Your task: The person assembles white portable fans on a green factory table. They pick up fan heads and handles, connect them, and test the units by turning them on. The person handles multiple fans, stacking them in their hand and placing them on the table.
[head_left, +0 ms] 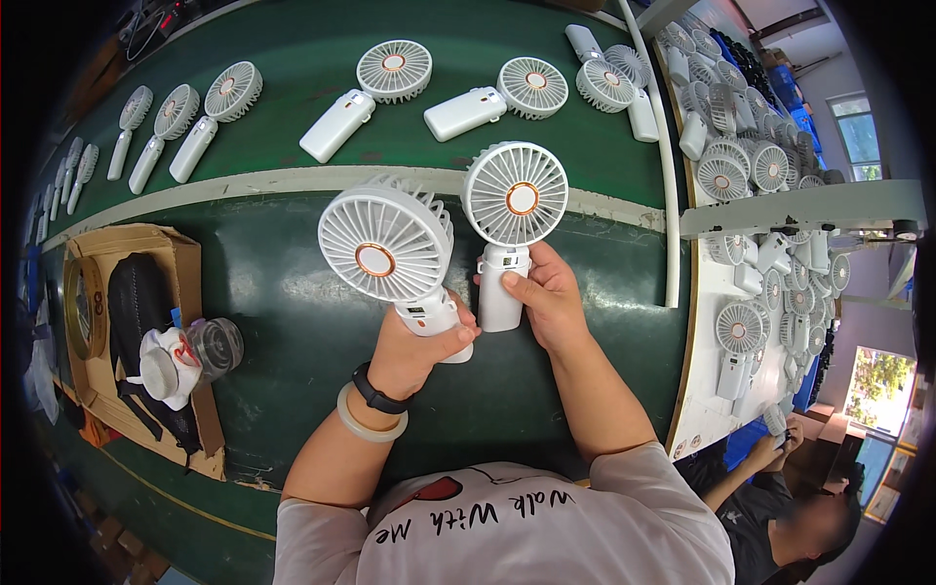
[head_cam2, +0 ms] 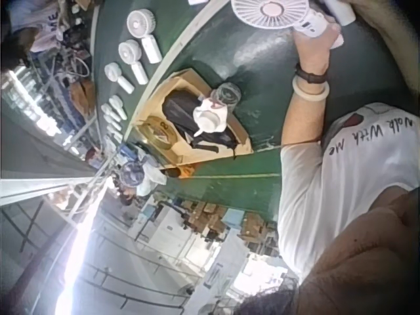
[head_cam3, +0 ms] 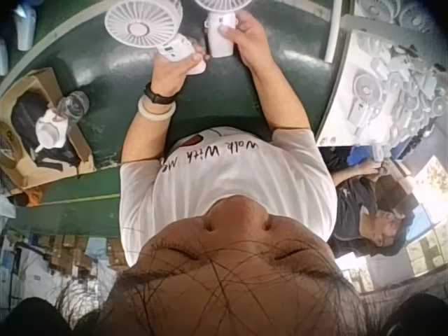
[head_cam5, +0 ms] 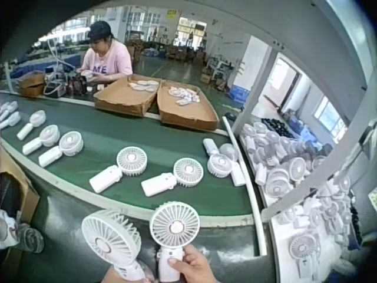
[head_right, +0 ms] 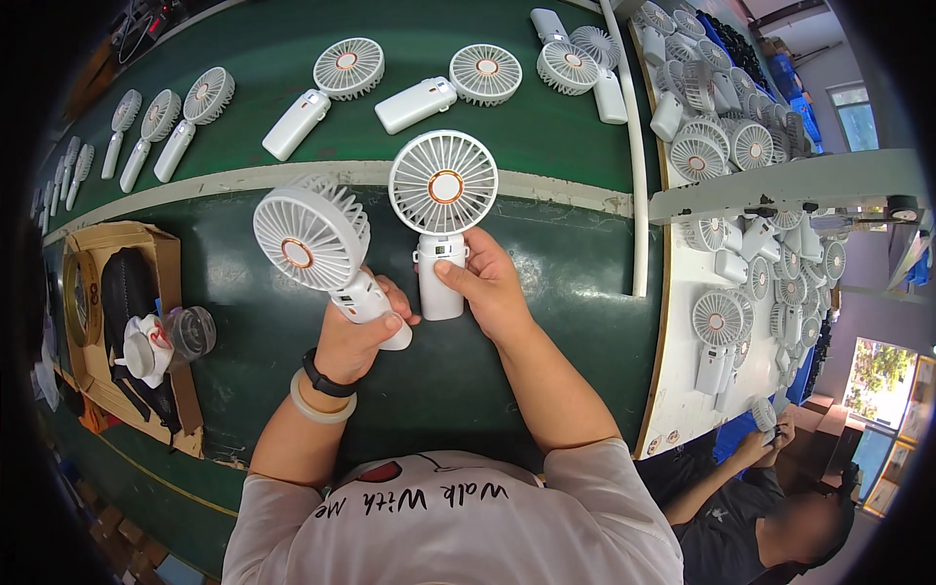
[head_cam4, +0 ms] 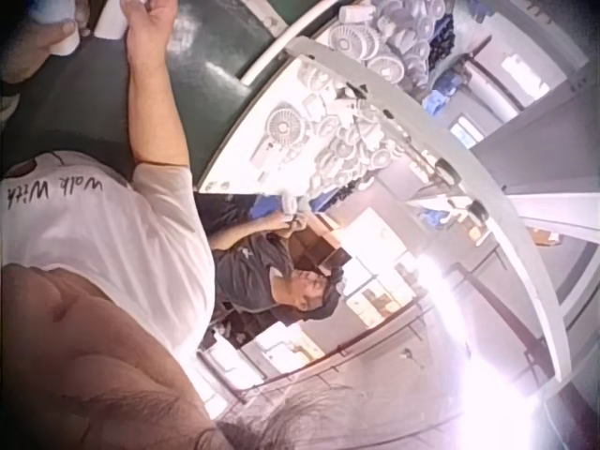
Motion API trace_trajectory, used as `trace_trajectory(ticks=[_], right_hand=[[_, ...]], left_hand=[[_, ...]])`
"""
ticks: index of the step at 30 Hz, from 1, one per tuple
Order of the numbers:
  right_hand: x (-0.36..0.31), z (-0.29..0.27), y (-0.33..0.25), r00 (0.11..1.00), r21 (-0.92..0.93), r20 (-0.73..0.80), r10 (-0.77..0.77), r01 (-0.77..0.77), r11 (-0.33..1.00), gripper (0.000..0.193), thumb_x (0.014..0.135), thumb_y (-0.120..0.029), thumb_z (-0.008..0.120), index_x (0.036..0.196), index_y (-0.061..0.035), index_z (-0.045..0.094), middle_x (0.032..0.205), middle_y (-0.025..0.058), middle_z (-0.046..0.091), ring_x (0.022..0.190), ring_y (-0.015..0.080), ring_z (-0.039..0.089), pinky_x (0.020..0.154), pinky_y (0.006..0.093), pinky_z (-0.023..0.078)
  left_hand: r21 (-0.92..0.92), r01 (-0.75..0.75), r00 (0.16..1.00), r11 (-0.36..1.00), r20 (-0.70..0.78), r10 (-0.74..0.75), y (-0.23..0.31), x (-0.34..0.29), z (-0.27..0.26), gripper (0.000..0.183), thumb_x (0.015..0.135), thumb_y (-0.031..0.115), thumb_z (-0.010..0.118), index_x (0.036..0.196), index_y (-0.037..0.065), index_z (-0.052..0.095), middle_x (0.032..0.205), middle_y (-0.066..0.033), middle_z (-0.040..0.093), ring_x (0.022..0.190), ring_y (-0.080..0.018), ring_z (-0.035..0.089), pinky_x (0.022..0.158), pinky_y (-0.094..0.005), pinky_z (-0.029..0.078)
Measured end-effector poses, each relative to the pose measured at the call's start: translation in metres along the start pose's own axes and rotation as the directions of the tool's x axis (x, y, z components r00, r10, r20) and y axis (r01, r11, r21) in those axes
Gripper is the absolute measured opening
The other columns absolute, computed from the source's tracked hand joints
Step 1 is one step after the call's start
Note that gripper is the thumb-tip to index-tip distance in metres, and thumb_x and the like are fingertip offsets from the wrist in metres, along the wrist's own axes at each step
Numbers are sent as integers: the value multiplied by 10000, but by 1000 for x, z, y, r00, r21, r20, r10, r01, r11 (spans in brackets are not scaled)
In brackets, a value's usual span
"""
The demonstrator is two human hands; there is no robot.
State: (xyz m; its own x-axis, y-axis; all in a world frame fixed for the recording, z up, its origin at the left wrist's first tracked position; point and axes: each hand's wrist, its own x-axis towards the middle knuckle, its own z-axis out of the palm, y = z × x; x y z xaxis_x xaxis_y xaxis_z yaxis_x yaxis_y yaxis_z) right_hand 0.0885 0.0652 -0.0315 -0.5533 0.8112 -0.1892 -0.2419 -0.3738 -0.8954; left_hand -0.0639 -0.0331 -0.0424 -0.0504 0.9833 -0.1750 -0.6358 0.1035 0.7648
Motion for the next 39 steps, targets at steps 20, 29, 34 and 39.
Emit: trace_trajectory(ticks=[20,29,34,39], right_hand=[[-7,35,8,991,-66,-55,-120,116,991,370,850,-105,595,1184,3,479,1047,104,612,900,173,620,811,303,490],[39,34,-20,866,-800,224,-448,426,423,421,818,-155,624,1205,-20,528,1073,139,477,954,262,478,799,328,414],[114,24,-22,689,-947,313,-654,169,-274,349,796,-266,639,1104,-104,610,1127,181,473,1020,353,460,816,423,441],[123,13,-16,702,-951,250,-667,50,-304,309,761,-341,661,1009,-160,625,1181,193,440,1086,386,426,846,472,433]], left_hand=[[-212,-83,988,974,113,108,14,-10,-17,657,676,131,732,1240,103,396,1341,-101,372,1253,-251,380,1031,-413,340],[-351,28,992,936,127,18,25,-14,-11,852,645,203,766,1341,86,289,1120,-129,542,983,-229,581,821,-360,507],[-370,55,980,927,199,21,24,-10,-14,851,636,222,775,1331,90,301,1097,-130,551,961,-226,588,807,-357,510],[-351,64,978,934,210,12,21,-10,-21,878,629,223,748,1356,113,268,1088,-131,499,980,-235,548,792,-393,521]])
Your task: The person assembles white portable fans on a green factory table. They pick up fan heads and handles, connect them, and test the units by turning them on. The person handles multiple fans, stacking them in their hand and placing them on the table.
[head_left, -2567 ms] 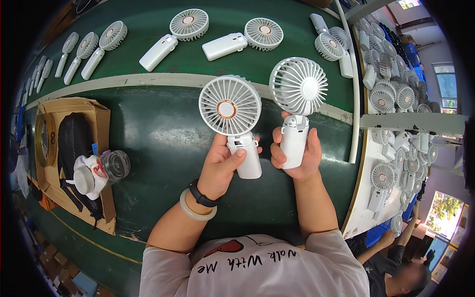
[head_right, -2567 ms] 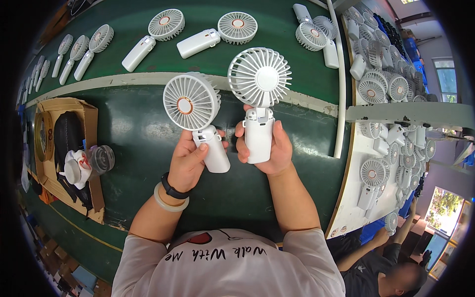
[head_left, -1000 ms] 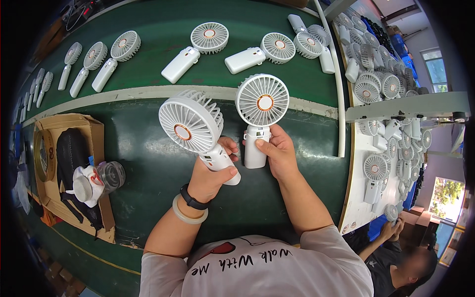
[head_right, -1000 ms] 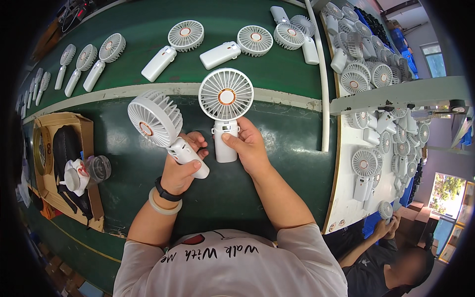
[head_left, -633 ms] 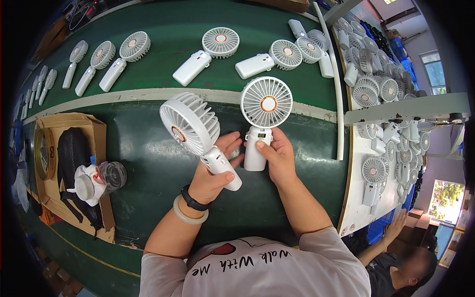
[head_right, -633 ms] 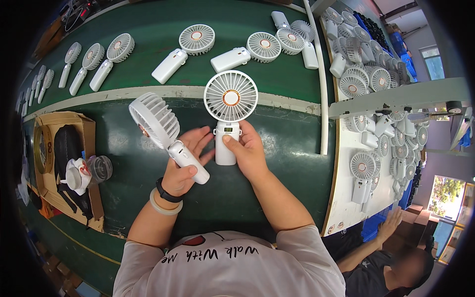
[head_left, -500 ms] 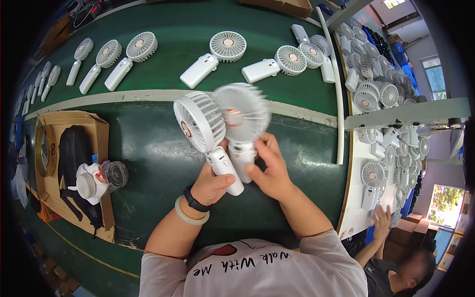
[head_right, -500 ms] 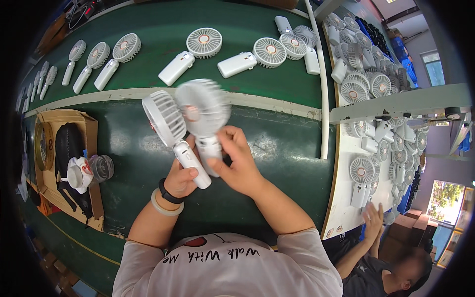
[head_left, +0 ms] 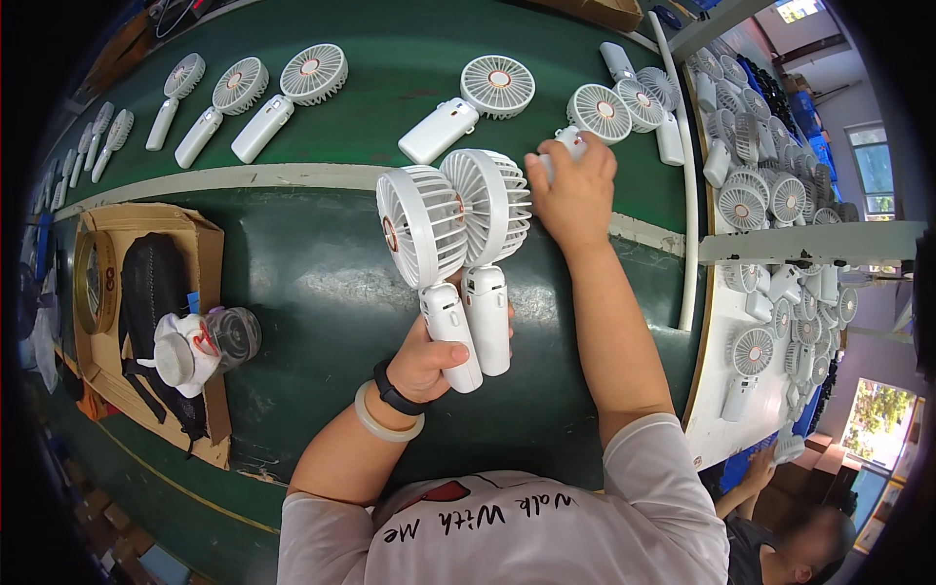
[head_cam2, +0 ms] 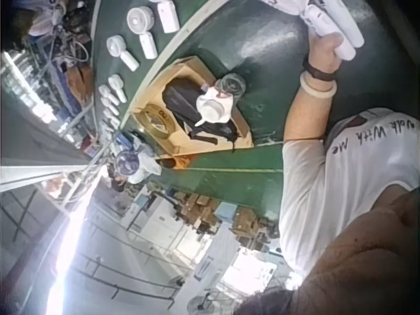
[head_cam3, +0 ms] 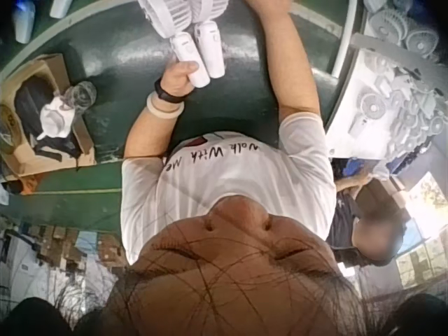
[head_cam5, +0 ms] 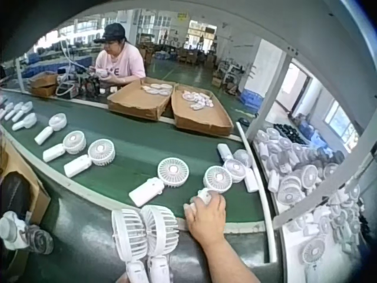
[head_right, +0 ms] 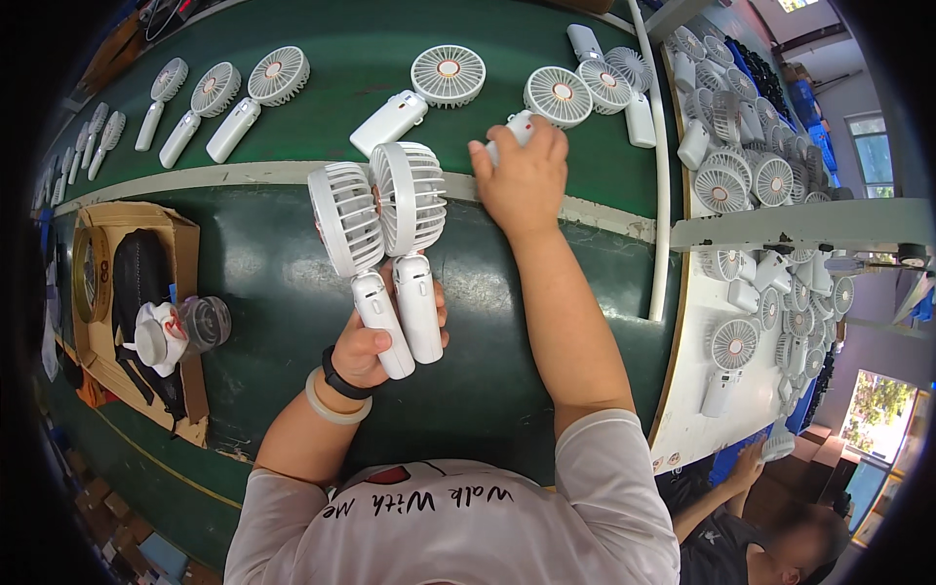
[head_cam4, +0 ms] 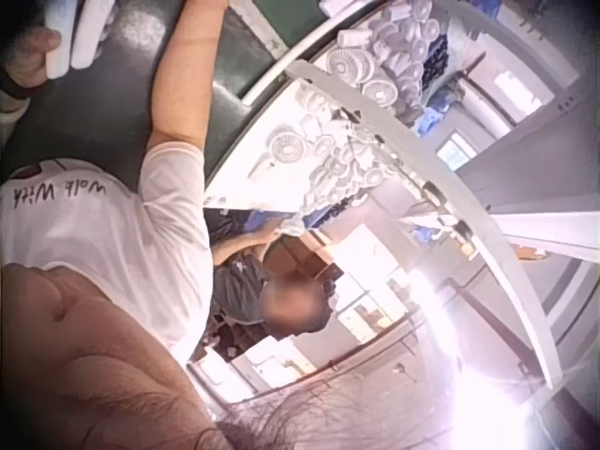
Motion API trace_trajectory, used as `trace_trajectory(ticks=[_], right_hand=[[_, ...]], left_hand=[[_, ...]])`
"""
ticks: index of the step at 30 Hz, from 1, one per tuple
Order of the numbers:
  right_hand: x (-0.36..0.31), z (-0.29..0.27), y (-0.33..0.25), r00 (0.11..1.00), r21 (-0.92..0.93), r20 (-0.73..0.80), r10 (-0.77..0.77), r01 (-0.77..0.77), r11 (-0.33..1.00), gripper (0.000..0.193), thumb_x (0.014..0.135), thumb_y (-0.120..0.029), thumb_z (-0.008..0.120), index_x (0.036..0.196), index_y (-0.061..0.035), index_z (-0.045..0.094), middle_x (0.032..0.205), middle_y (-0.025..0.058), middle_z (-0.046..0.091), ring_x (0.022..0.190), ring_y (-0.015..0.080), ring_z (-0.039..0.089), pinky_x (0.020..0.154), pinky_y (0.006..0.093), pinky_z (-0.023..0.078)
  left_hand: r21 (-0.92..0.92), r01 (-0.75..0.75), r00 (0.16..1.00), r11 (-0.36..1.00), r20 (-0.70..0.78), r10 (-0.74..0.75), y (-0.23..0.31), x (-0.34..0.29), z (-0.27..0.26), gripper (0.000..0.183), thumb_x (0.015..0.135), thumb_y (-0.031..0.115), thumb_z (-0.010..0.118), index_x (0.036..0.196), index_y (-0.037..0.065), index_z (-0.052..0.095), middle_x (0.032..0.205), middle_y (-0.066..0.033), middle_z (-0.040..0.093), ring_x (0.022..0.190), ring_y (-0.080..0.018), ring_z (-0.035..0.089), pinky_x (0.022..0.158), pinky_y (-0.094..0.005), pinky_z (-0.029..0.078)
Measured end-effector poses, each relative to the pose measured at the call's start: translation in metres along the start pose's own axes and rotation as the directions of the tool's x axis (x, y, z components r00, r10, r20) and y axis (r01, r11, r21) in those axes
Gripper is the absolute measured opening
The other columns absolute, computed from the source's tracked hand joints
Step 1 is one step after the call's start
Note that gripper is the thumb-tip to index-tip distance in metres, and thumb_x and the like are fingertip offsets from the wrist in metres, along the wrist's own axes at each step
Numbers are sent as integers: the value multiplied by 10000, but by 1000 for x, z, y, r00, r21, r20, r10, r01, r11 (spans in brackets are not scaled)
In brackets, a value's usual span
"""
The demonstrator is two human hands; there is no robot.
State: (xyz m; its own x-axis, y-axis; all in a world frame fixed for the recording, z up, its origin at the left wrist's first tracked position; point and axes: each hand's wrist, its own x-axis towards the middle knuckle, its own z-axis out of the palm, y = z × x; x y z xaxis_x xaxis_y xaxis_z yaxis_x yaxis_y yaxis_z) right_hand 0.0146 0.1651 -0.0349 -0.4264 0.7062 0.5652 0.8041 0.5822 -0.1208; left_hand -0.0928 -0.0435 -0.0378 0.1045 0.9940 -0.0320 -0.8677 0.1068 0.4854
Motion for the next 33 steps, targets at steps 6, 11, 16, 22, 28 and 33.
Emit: trace_trajectory(ticks=[6,11,16,22,28,33], right_hand=[[-2,-10,29,908,-29,82,410,-409,912,467,741,-312,684,1110,-66,536,1136,193,480,1009,368,496,845,441,448],[-12,-33,59,740,648,334,585,-630,427,459,860,-253,579,1204,23,452,1027,170,578,866,241,586,725,337,502],[-84,-70,-4,801,294,557,-218,-436,-851,468,948,-312,402,1298,-10,327,1179,230,475,929,337,581,794,446,527],[-99,-73,-15,758,362,587,-285,-561,-745,625,825,-281,520,1354,-37,293,1093,200,477,782,290,549,687,413,499],[-100,-75,-17,751,366,573,-327,-592,-718,635,889,-437,424,1377,-55,284,1059,183,501,674,236,514,568,328,421],[-103,-75,-20,761,373,563,-321,-581,-724,633,926,-508,282,1345,-35,320,1046,180,544,711,236,544,602,334,459]], left_hand=[[6,-10,1000,1000,-12,10,1,-2,3,864,634,221,752,1345,103,277,1090,-129,515,979,-226,559,799,-379,514],[30,-34,999,999,-6,34,4,-4,2,879,638,217,748,1359,107,257,1105,-132,510,986,-235,559,811,-387,512],[6,-88,994,996,-71,88,8,-11,0,892,633,194,770,1356,81,260,1126,-145,538,992,-242,581,832,-373,505],[43,-76,994,996,-75,79,5,-9,1,913,635,211,777,1364,76,243,1122,-145,531,997,-247,575,821,-386,512],[86,-88,993,992,-65,93,5,-11,0,909,628,222,779,1354,64,254,1119,-143,527,989,-246,575,815,-397,514],[84,-84,994,993,-60,89,6,-13,0,917,629,218,776,1361,66,245,1124,-145,525,989,-249,576,814,-398,514]])
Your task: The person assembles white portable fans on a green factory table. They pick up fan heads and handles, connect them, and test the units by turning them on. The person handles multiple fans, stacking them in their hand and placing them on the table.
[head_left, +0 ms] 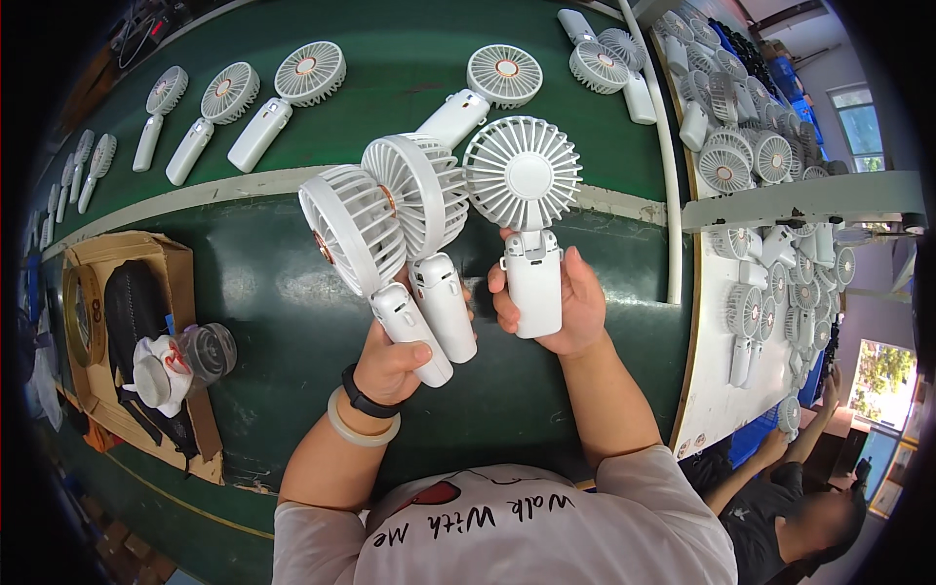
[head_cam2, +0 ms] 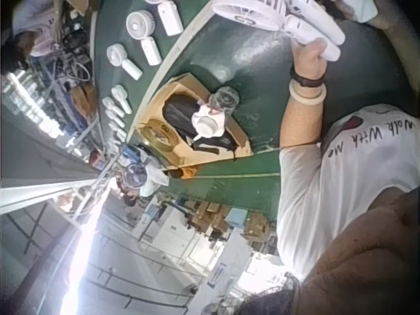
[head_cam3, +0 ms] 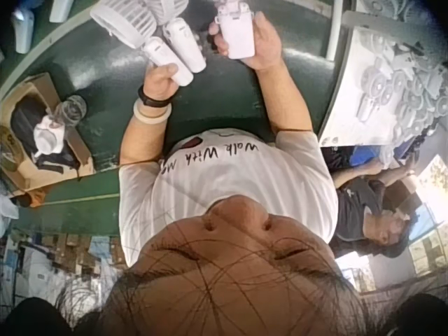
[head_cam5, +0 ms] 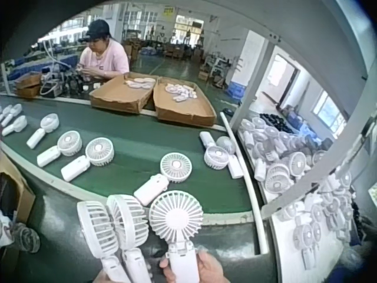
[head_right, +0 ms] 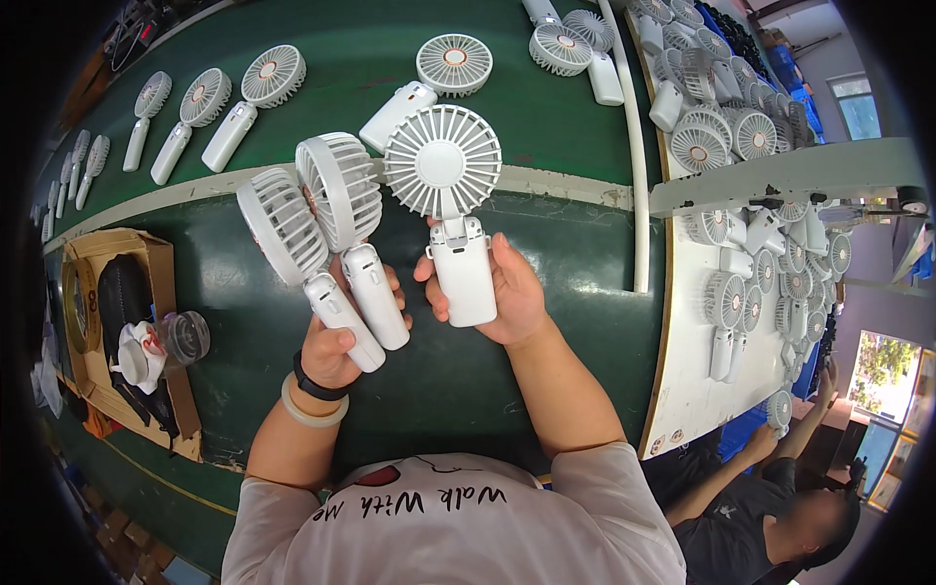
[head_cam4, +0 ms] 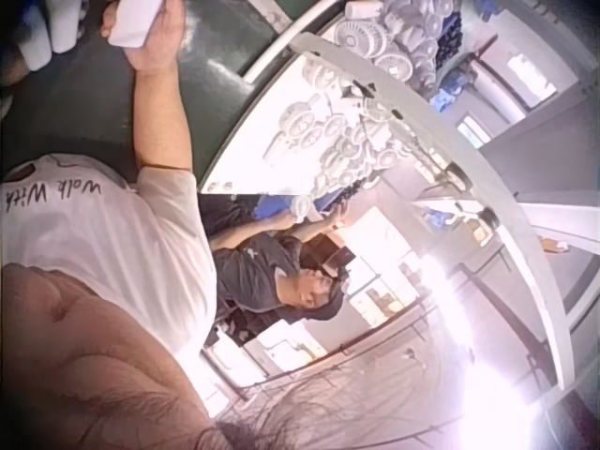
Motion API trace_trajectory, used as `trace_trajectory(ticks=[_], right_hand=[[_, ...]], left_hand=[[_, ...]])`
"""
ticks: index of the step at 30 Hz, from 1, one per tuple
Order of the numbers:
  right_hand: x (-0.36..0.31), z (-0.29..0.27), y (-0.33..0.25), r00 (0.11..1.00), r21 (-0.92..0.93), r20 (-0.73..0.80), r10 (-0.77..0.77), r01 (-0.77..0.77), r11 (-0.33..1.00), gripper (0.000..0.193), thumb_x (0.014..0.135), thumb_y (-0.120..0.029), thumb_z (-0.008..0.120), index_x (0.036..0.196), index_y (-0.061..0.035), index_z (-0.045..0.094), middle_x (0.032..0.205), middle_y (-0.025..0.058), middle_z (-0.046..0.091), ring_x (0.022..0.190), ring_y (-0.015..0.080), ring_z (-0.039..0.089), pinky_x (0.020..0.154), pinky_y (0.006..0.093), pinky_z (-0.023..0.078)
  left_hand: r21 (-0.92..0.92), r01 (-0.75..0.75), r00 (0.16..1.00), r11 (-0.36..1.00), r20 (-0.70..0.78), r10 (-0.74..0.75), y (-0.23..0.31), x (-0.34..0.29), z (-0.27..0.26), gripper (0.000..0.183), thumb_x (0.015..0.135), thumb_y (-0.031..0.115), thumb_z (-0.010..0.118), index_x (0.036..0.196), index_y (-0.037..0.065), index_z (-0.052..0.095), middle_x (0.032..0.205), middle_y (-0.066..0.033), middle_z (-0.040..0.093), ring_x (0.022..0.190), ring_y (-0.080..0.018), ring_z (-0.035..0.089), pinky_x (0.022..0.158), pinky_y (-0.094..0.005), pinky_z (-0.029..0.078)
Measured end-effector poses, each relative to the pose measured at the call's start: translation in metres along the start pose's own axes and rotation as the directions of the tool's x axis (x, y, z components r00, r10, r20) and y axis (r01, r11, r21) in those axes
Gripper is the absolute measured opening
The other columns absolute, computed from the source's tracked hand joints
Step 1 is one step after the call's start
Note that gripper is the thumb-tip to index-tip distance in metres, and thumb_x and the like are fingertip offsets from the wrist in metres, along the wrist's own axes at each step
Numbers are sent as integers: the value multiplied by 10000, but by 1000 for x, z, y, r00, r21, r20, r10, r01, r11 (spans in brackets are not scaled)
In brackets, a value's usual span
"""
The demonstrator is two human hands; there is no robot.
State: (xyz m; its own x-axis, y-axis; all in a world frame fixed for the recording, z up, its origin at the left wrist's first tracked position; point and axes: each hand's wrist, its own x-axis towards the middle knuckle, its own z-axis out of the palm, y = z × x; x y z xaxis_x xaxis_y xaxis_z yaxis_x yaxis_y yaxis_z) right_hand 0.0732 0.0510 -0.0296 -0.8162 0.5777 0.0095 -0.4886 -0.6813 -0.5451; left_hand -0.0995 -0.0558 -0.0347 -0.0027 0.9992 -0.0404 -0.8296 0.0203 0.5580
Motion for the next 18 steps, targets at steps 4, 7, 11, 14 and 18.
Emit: trace_trajectory(ticks=[4,7,11,14,18], right_hand=[[4,-1,4,997,-74,-78,-23,17,997,572,939,-463,344,1303,-21,361,1047,161,554,743,219,565,643,337,494],[2,5,9,984,-146,-112,-136,119,982,484,923,-330,489,1285,-29,377,1050,122,554,782,186,581,696,340,515],[4,26,15,939,-369,-327,-108,-21,929,506,863,-242,602,1266,-22,389,981,93,580,833,167,612,710,314,541],[4,22,20,921,-516,-313,-230,38,856,482,858,-179,599,1263,-11,397,1020,108,595,854,179,618,739,318,531],[5,23,21,926,-540,-305,-224,25,841,450,844,-93,587,1251,0,420,1036,108,607,893,175,616,784,312,509]], left_hand=[[-7,-1,1000,1000,-2,1,4,-3,-3,937,628,213,777,1375,71,229,1125,-143,524,989,-247,576,816,-395,513],[57,25,999,998,19,-26,5,-4,-2,862,633,231,743,1338,117,259,1145,-129,468,1006,-240,542,825,-417,504],[64,23,999,998,27,-24,12,-9,-4,867,633,223,743,1344,124,255,1145,-131,468,1005,-243,543,825,-417,503],[51,23,999,998,26,-24,9,-10,-4,869,636,216,740,1349,126,251,1151,-133,463,1017,-247,536,831,-418,500],[7,14,1000,1000,22,-14,13,-15,-7,920,633,190,766,1370,97,223,1154,-139,490,1017,-253,556,838,-412,504]])
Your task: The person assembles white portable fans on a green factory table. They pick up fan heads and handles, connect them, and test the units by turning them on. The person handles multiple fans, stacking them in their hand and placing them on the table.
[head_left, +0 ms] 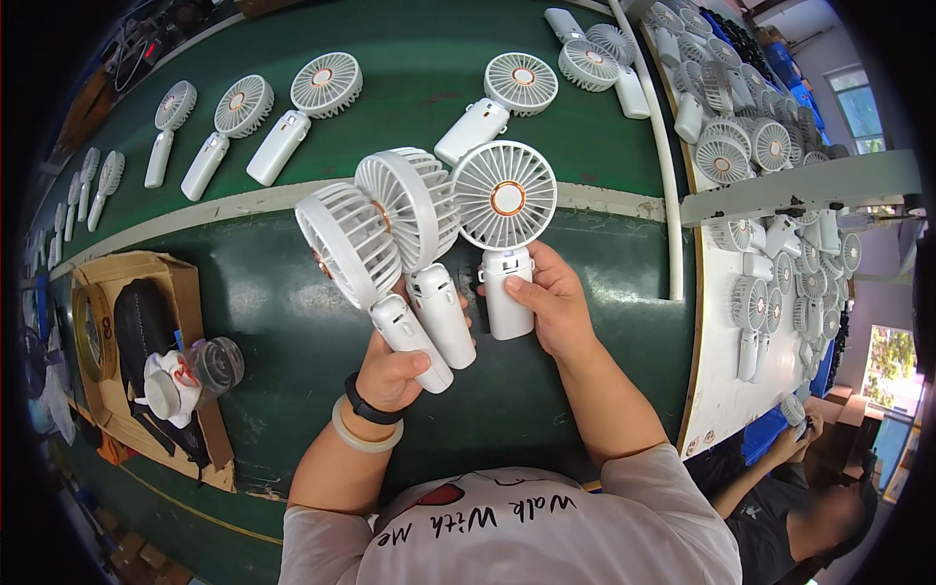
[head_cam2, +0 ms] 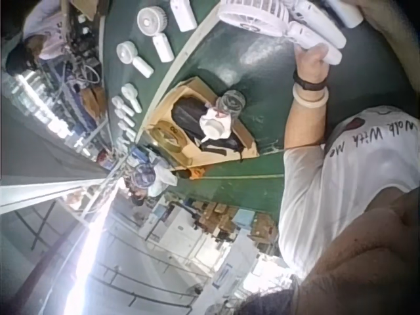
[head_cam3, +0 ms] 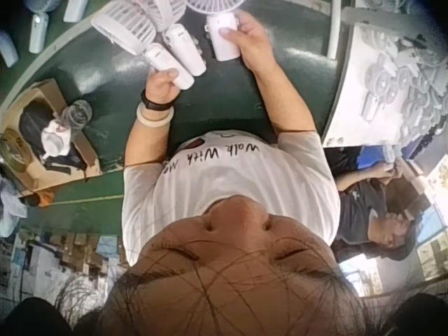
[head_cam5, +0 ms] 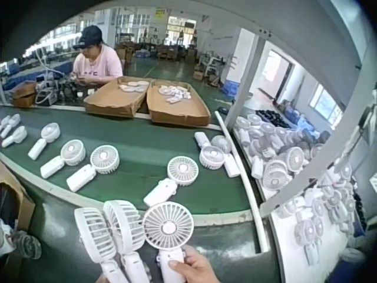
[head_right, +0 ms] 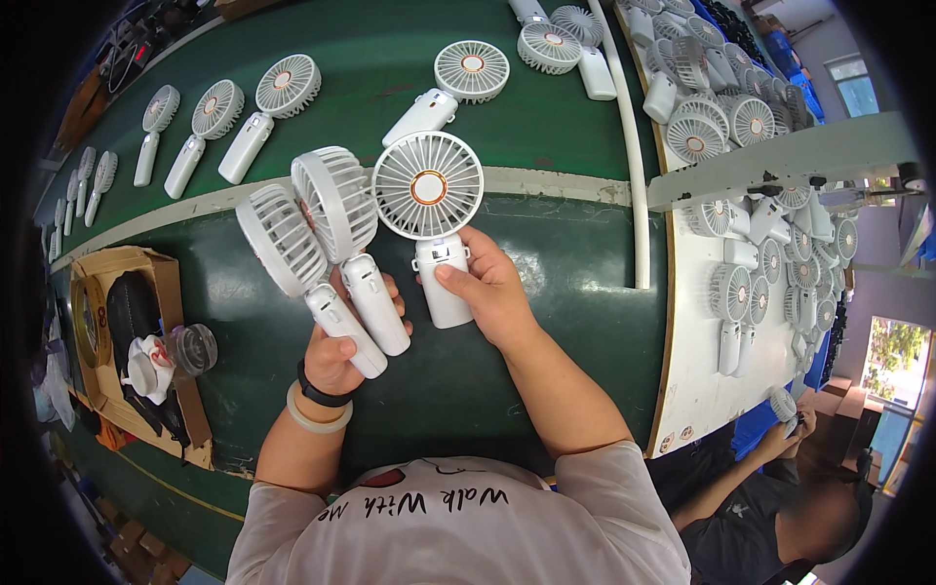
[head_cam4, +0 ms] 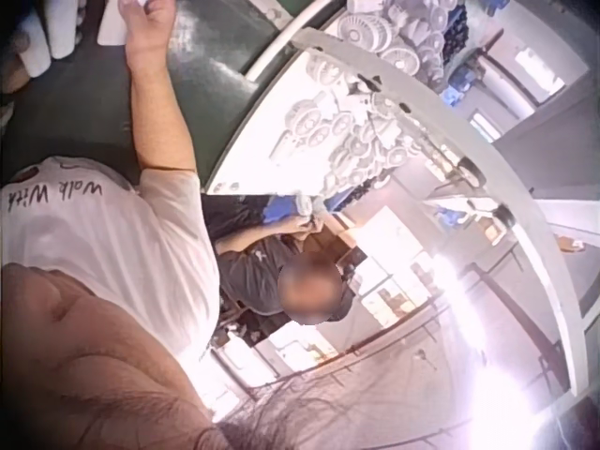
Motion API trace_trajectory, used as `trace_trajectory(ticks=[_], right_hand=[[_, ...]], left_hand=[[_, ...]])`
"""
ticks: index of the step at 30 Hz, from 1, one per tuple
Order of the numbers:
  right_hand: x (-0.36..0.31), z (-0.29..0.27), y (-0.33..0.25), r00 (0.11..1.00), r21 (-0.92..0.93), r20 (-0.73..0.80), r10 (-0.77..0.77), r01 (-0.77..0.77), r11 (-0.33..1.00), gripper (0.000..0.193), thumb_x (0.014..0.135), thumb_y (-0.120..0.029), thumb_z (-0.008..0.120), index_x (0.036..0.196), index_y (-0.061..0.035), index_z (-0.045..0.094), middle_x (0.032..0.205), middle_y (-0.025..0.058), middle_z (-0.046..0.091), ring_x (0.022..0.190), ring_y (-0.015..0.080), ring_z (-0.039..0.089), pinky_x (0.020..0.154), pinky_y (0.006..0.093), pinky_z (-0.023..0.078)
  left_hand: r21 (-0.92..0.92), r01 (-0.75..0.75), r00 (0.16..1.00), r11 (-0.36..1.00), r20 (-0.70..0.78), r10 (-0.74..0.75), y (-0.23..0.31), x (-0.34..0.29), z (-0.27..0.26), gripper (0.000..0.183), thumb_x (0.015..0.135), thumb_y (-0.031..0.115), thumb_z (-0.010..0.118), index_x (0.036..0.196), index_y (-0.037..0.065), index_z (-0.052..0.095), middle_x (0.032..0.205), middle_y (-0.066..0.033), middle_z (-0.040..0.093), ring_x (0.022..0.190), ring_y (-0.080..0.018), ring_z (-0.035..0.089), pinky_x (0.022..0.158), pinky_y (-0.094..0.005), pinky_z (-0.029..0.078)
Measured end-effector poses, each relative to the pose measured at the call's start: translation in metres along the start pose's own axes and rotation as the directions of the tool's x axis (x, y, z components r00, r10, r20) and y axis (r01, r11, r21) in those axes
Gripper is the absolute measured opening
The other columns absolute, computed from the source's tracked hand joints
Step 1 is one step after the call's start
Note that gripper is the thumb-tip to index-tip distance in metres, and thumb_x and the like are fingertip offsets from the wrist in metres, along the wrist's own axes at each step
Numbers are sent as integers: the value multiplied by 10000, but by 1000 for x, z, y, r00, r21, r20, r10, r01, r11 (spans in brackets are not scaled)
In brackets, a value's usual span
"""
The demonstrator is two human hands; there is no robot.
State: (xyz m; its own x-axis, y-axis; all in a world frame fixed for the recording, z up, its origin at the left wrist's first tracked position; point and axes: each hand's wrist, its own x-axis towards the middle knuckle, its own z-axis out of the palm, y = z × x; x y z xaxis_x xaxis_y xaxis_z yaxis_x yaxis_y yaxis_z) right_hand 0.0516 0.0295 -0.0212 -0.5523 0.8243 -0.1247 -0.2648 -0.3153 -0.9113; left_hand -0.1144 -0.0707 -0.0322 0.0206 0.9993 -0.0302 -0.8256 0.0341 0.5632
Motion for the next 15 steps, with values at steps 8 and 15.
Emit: trace_trajectory(ticks=[8,15], right_hand=[[0,8,3,998,-28,-44,-33,31,999,371,815,-85,610,1149,10,480,1023,128,615,893,194,623,810,328,502],[0,16,2,997,-14,-59,-57,57,998,365,811,-81,607,1140,5,477,1015,128,616,893,195,619,809,327,500]], left_hand=[[-14,-46,999,999,-2,46,2,-6,-1,880,662,127,755,1368,89,230,1169,-134,492,1090,-263,527,878,-466,491],[17,-22,999,1000,26,21,7,-13,-1,781,659,70,740,1319,50,323,1200,-146,488,1112,-290,518,876,-497,488]])
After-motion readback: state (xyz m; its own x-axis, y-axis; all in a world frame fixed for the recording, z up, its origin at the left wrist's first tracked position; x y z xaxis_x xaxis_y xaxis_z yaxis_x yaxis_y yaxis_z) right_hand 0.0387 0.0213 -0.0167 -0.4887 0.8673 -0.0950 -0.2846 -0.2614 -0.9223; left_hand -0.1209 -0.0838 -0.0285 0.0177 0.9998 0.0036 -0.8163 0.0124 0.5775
